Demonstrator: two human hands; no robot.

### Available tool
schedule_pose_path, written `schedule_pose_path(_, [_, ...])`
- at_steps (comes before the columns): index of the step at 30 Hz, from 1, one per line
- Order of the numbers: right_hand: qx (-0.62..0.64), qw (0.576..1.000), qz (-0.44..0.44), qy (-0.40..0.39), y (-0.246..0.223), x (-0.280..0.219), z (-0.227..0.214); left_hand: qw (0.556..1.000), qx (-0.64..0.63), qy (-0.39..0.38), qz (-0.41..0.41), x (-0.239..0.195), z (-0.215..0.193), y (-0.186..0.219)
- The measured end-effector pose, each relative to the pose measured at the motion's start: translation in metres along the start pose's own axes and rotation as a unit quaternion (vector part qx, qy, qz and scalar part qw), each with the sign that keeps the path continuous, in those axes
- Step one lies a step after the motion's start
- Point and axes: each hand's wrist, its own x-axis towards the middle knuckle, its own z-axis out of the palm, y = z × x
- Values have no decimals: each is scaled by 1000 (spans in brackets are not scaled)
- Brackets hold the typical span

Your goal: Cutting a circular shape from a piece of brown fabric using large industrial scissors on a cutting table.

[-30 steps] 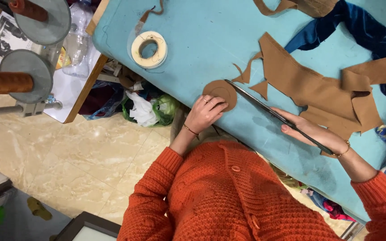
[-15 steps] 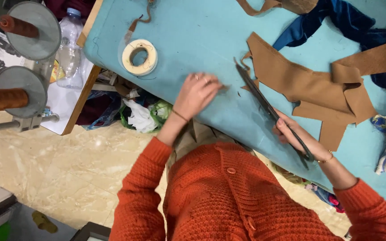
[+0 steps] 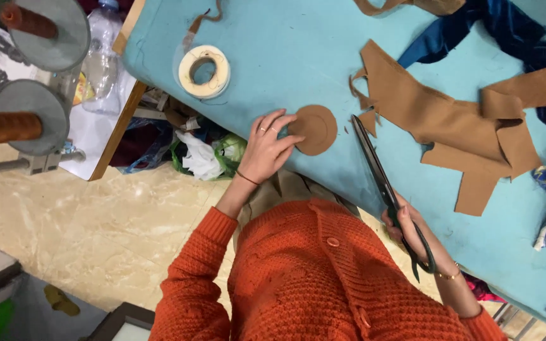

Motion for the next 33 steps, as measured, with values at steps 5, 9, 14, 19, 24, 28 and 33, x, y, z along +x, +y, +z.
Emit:
schedule_pose_path(5, [24,999,-16,-19,7,-5,9,988,16,121,-92,-25,9,15])
schedule_pose_path(9, [6,999,-15,-32,23,-9,8,971,35,183,-149,-32,8,23])
schedule_pose_path(14, [-5,1000,16,-24,17,-15,16,975,56,168,-135,-40,9,19])
schedule_pose_path(19, [-14,1000,15,-22,12,-16,26,976,58,150,-147,-43,8,15])
schedule_pose_path(24, [-42,998,42,5,-10,-18,45,971,82,153,-165,-36,5,12])
schedule_pose_path(28, [-58,996,56,26,-14,-17,51,973,89,141,-158,-25,12,10])
schedule_pose_path(33, [-57,998,32,24,5,-13,52,970,75,88,-213,0,17,13])
